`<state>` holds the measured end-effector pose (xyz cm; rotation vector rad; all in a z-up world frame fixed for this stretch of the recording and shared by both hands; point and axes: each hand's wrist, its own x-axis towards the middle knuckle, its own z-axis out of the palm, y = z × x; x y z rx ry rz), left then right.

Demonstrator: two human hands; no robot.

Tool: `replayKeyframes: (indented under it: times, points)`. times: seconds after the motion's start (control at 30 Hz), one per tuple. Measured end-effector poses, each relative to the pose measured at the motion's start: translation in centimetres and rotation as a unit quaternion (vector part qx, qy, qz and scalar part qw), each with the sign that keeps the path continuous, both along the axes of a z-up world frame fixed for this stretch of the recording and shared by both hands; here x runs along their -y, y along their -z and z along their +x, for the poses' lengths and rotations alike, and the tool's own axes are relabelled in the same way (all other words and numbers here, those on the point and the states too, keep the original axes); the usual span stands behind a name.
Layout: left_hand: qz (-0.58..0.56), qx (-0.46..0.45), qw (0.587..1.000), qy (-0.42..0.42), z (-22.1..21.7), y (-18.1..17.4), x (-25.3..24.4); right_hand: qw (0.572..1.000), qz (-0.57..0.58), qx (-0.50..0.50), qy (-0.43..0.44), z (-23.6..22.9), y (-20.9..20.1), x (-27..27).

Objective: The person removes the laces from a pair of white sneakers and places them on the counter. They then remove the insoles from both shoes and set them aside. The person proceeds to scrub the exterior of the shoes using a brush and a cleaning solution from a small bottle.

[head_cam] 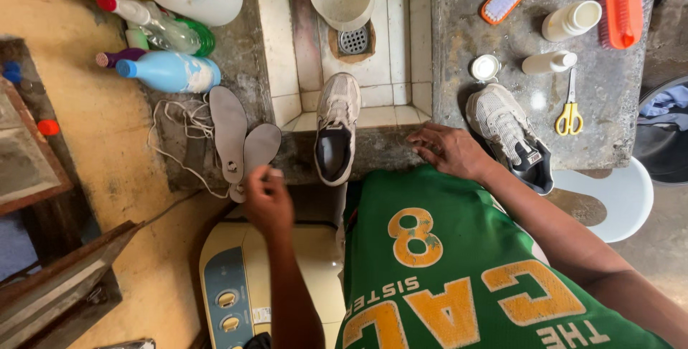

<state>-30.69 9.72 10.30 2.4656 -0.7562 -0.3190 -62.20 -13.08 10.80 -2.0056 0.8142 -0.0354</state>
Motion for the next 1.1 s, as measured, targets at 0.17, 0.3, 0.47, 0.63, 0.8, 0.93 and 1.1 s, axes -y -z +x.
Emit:
replayKeyframes:
  times: [0.17,0.3,0.47,0.63,0.8,0.93,1.1]
  points:
    - [-0.044,0.059,0.983,-0.166,13.2,8.2,-3.8,0.999,0.028,-0.03,-0.02,0.4,-0.3,0.5]
    - [-0.111,0.048,0.983,-0.14,18.7,10.3,-0.7,0.999,-0.022,-0.024,-0.03,-0.3,-0.5,0.1]
    - [-0.222,-0.11,0.962,-0.113,11.7,3.2,8.1,0.998,-0.034,0.006,0.048,-1.5,-2.7,1.4]
    - [-0.132,-0.164,0.958,0.194,0.5,-2.0,10.1,0.987,0.011,-0.055,0.149,-3.1,-3.9,1.5]
    - [0.011,0.006,0.949,0.315,-6.8,-2.0,8.2,0.985,-0.005,0.031,0.17,-3.8,-3.1,0.5]
    - [0.207,0.079,0.927,0.303,-8.1,4.2,9.3,0.981,0.07,0.01,0.179,-1.7,-2.1,-0.2]
    - [0.257,-0.196,0.925,0.199,-4.7,5.6,9.1,0.993,0.034,0.058,0.098,0.1,-1.6,-0.2]
